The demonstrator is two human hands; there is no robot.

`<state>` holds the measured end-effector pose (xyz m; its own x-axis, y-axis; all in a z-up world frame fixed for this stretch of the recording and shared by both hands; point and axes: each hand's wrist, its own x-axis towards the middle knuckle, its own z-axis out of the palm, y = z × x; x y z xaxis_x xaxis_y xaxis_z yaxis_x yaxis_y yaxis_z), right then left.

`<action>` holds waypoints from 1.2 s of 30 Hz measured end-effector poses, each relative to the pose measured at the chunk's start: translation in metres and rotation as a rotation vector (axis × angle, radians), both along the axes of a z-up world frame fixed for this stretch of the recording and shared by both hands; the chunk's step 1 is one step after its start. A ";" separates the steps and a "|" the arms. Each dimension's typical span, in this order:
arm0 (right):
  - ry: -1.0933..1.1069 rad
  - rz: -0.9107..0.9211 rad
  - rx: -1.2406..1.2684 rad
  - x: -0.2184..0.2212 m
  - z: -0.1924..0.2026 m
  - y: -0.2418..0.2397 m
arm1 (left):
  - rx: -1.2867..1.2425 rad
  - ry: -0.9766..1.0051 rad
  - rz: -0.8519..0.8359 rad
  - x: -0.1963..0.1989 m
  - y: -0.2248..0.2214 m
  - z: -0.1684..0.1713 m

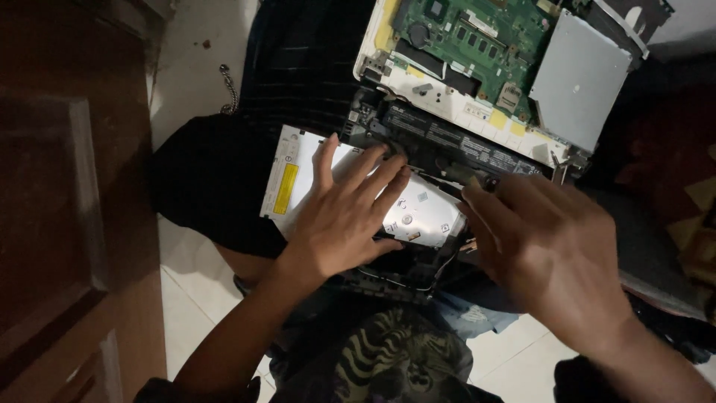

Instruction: The person is disassembling a laptop, specifically removing the optical drive and unscrewing internal components.

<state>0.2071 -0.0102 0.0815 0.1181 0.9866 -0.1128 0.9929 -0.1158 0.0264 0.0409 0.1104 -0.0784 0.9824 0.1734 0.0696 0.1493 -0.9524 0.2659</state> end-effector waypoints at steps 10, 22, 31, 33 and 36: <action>-0.042 0.086 -0.278 0.007 0.005 0.029 | -0.003 0.024 -0.008 0.001 0.001 0.000; -0.026 0.040 -0.429 0.000 0.001 0.032 | -0.014 -0.027 -0.008 -0.004 0.004 0.005; -0.126 -0.014 -0.361 0.006 -0.010 0.019 | -0.005 -0.003 -0.013 -0.004 0.003 0.004; -0.097 -0.056 -0.404 0.006 -0.007 0.023 | -0.016 -0.007 -0.014 -0.005 0.003 0.004; 0.103 -0.092 -0.372 0.005 -0.001 0.028 | -0.005 0.000 -0.011 -0.004 0.003 0.003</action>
<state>0.2126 0.0183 0.0809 0.1732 0.8619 -0.4765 0.9785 -0.2056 -0.0162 0.0368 0.1134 -0.0753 0.9842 0.1632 0.0685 0.1391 -0.9525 0.2708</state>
